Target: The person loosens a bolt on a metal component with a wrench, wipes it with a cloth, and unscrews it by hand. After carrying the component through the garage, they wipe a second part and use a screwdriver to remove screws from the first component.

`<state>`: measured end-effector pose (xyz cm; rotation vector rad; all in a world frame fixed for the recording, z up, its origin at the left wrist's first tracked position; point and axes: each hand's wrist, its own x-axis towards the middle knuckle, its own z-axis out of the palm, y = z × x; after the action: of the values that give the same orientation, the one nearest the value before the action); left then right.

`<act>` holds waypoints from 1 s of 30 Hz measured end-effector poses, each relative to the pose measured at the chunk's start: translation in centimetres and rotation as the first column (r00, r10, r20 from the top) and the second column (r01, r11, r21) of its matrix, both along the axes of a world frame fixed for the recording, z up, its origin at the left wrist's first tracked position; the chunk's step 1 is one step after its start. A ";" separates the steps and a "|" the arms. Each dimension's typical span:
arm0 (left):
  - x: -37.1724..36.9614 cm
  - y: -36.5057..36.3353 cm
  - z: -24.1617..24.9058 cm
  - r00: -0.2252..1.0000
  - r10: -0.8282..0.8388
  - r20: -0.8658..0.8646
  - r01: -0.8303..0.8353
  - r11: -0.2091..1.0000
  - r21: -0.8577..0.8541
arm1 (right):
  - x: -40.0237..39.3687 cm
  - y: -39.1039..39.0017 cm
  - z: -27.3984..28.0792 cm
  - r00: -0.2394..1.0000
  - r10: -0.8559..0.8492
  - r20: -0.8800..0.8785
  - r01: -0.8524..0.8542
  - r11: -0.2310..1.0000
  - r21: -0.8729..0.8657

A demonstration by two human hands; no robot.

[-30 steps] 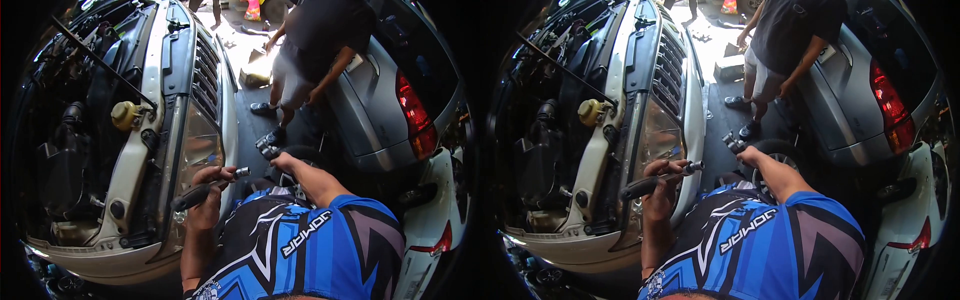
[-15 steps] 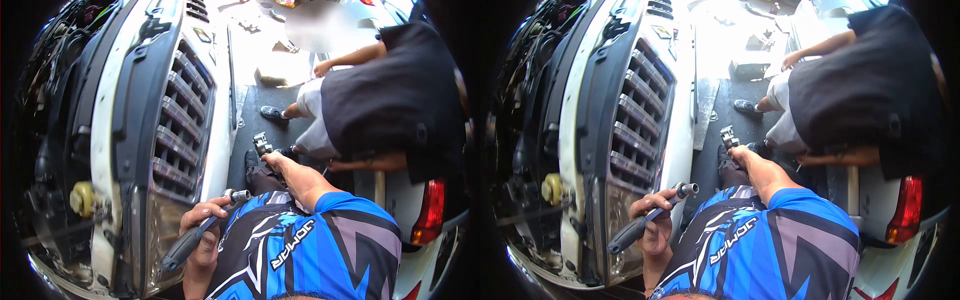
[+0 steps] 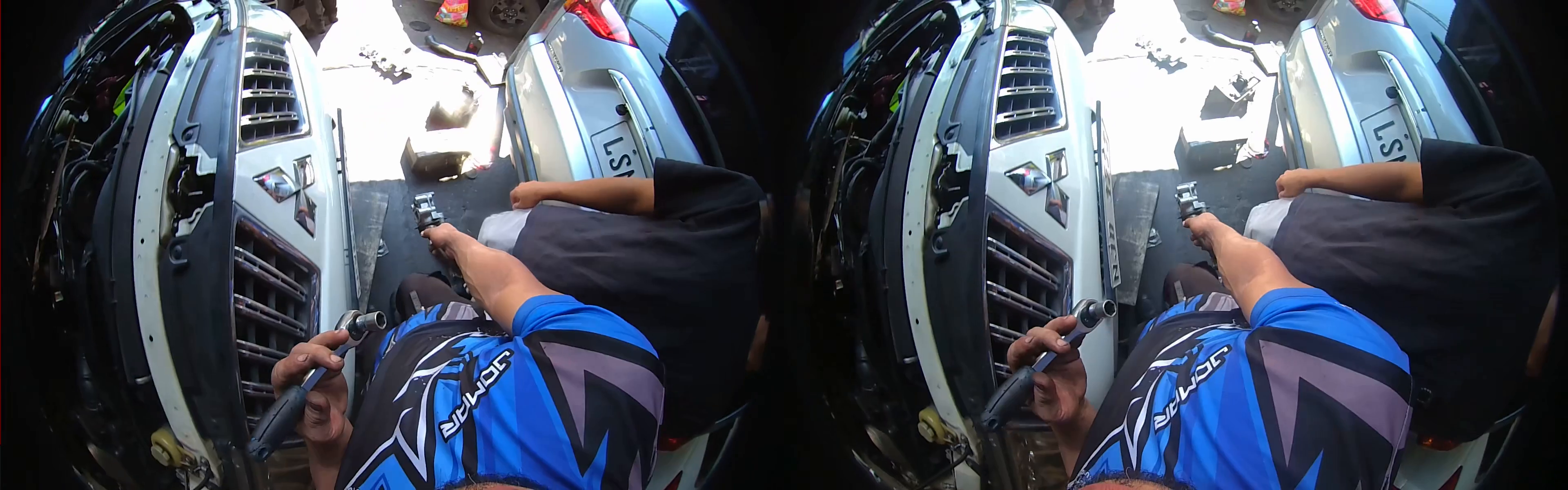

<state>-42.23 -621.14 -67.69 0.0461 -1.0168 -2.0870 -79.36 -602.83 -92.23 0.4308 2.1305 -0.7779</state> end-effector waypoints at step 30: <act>-32.1 -31.9 5.9 -0.176 0.915 0.363 0.252 0.399 -0.882 | -35.0 3.4 -2.5 0.984 -0.177 -0.006 0.176 0.983 -0.052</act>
<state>-74.34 -653.03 -61.80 1.5080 -2.2556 -0.2078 -114.38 -599.46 -94.73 0.5950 2.0971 -0.9352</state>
